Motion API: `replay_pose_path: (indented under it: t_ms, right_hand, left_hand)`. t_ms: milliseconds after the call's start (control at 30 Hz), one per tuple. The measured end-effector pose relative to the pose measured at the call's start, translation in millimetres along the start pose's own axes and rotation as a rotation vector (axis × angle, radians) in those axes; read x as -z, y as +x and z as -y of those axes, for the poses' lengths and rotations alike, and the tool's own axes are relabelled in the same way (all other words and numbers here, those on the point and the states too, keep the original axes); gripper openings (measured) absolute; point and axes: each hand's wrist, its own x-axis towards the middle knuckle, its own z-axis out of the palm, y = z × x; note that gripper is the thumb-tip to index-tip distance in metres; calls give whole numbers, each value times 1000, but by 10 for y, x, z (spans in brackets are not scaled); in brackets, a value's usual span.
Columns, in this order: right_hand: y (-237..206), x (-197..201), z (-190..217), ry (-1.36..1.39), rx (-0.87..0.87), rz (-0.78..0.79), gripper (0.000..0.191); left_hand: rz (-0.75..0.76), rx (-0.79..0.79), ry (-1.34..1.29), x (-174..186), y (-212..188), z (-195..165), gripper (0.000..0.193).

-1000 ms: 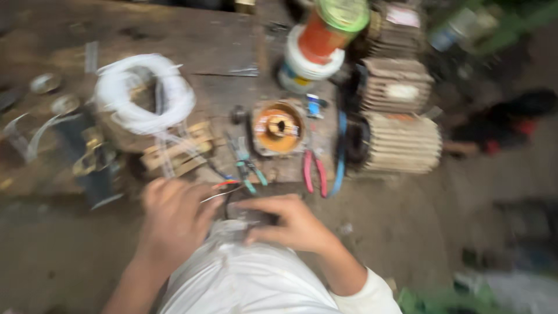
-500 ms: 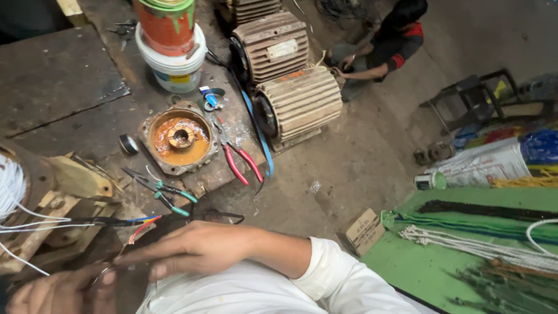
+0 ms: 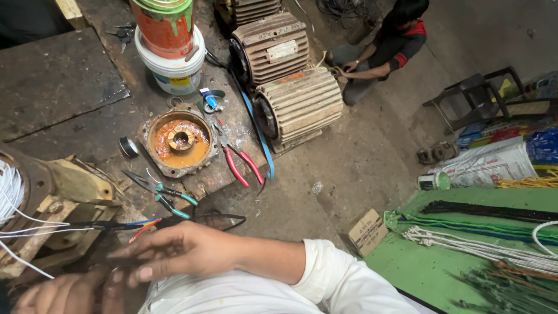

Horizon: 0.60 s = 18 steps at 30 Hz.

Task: The person strips insulation from several colored wires, twists the exposed ends together, and wraps the connections with electrical tape. They use pliers to cut and hold the wires and scissors to trim the tape.

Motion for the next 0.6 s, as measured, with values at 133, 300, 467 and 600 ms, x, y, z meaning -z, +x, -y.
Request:
replay_pose_path:
  t_ms: [133,300,467,600]
  right_hand:
    - [-9,27,-69,-222,34,-56,36]
    - [-169,151,146,-261,68,-210,32]
    - [-623,1030,809,108,425,-788,41]
    - [-809,1443,706,-104,262,-918,54]
  left_hand:
    - [0,-41,40,16,31,-46,22]
    - [-76,-183,-4,32,17,165,26]
    - [-175,169,-129,-4,-20,330,33]
    - [-263,455,-274,-65,-56,335,40]
